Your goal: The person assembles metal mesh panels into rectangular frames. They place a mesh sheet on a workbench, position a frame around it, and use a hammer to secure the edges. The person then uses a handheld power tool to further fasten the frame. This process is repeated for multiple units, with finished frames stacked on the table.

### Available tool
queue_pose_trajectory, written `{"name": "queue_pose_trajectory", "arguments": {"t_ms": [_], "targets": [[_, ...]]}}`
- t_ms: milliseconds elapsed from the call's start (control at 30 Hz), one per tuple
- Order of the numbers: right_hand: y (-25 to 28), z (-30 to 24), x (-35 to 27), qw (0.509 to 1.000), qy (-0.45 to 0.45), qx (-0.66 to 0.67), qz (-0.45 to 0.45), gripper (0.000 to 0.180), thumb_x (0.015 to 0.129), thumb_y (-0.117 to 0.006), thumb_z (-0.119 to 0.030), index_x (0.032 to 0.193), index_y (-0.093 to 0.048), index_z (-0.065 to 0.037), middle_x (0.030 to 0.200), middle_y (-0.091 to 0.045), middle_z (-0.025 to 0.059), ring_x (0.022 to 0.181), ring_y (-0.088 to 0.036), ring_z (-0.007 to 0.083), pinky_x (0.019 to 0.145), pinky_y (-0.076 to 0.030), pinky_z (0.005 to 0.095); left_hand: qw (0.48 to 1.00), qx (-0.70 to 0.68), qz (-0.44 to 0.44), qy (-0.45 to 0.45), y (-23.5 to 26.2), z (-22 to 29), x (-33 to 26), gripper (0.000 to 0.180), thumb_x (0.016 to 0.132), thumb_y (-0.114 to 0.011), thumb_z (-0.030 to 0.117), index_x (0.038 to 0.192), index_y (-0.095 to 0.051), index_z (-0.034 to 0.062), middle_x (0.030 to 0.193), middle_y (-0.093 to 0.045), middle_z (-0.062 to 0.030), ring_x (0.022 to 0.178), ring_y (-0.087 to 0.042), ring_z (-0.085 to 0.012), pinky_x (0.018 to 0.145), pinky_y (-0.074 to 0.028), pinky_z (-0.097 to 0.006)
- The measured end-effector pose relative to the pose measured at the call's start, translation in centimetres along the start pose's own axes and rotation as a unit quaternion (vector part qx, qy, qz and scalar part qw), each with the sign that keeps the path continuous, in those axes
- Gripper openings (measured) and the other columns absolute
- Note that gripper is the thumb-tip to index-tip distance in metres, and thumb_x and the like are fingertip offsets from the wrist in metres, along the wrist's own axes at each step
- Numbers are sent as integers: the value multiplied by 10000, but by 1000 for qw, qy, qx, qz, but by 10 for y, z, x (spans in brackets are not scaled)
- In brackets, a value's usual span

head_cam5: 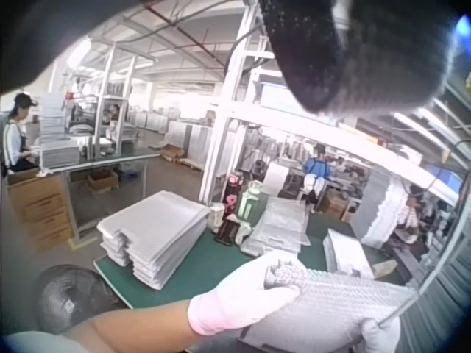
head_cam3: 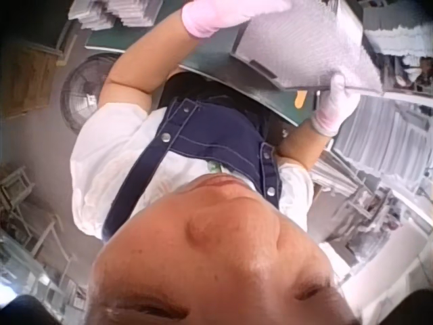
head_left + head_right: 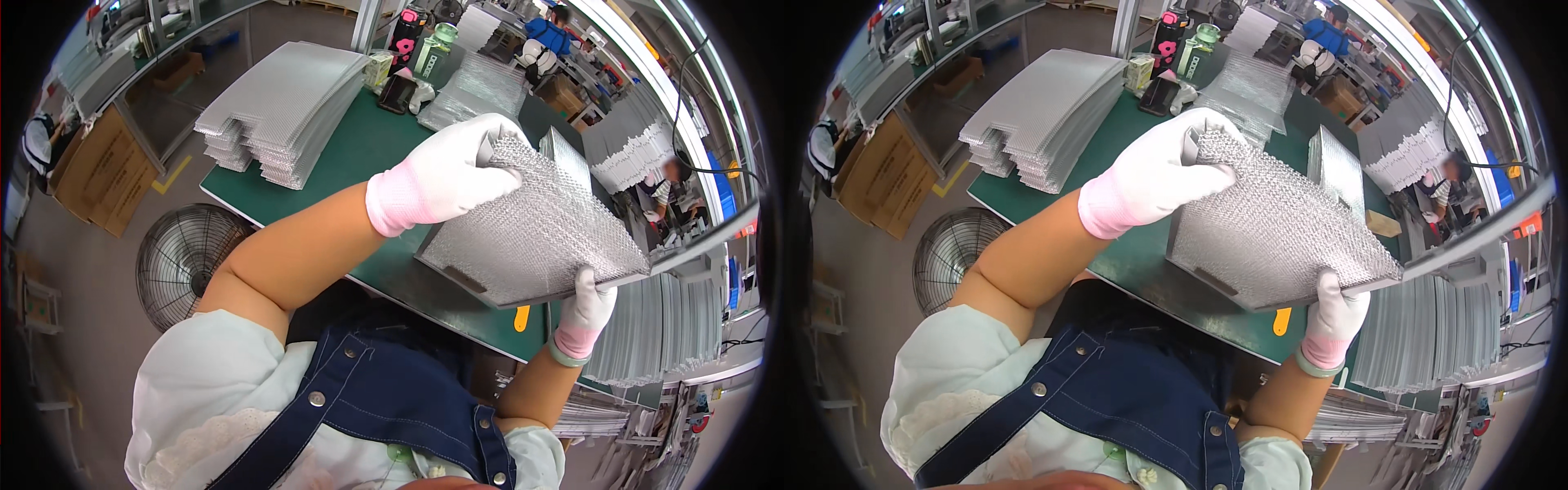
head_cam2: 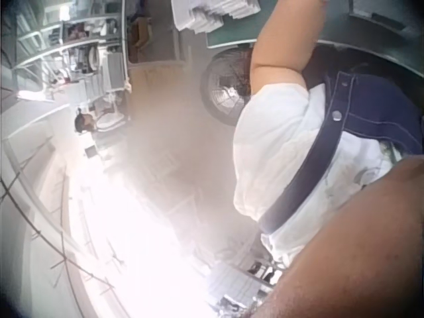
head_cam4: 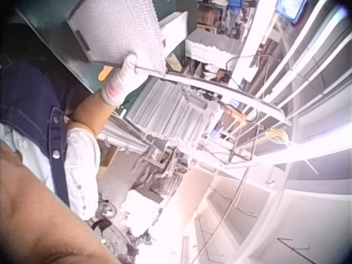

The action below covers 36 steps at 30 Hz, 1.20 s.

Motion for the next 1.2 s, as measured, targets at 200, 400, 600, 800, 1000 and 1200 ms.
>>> {"name": "queue_pose_trajectory", "arguments": {"t_ms": [200, 400, 600, 800, 1000, 1200], "targets": [[-8, -4, 2, 1000, 16, 17, 5, 470, 911, -636, -53, 1358, -517, 31, 1313, -591, 92, 1184, -556, 221, 1092, -375, 395, 988, -140, -15, -63, -15, -13, 12, 292, 907, -705, 85, 1173, -592, 42, 963, -668, 3, 887, -614, -52, 801, -502, -234], [2, 1, 0, 1000, -4, -1, -16, 528, 886, -694, -98, 1363, -508, 29, 1311, -586, 91, 1195, -546, 227, 1091, -377, 402, 982, -174, -57, -49, -34, -2, 19, 218, 913, -723, 100, 1108, -647, 40, 991, -675, 13, 921, -610, -40, 830, -511, -231], [15, 21, 4, 998, -34, 4, 57, 539, 901, -676, -80, 1391, -481, 27, 1312, -577, 87, 1208, -539, 223, 1090, -390, 407, 976, -184, -92, -67, -39, -16, 27, 280, 942, -691, 124, 1199, -679, 14, 1091, -703, -25, 1015, -620, -96, 935, -498, -281], [19, 107, -42, 964, -239, -82, -87, 444, 865, -737, -56, 1284, -602, 1, 1191, -645, 60, 1132, -585, 186, 1061, -420, 351, 978, 98, -162, 83, -47, -175, -4, 410, 906, -714, 321, 1194, -693, 31, 1077, -733, -123, 972, -665, -199, 917, -513, -336], [3, 182, -112, 938, -113, -218, -246, 421, 828, -742, -83, 1227, -641, 4, 1169, -656, 181, 1078, -640, 295, 979, -495, 376, 910, 338, -239, 14, -68, -231, -47, 185, 831, -620, 194, 898, -716, 50, 893, -726, -131, 865, -678, -331, 788, -535, -415], [-7, 168, -119, 898, -98, -325, -281, 339, 873, -638, -60, 1210, -675, -56, 1224, -640, 171, 1184, -601, 321, 1030, -460, 363, 886, 411, -203, -72, -73, -231, -73, 302, 837, -672, 230, 1118, -685, 122, 1233, -652, -92, 1148, -611, -306, 1003, -478, -425]]}}
Point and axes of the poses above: each hand's wrist, its own x-axis towards the middle knuckle, its own y-axis out of the back of the hand, z = x × y, the point moved 10 cm from there along x, towards the middle knuckle
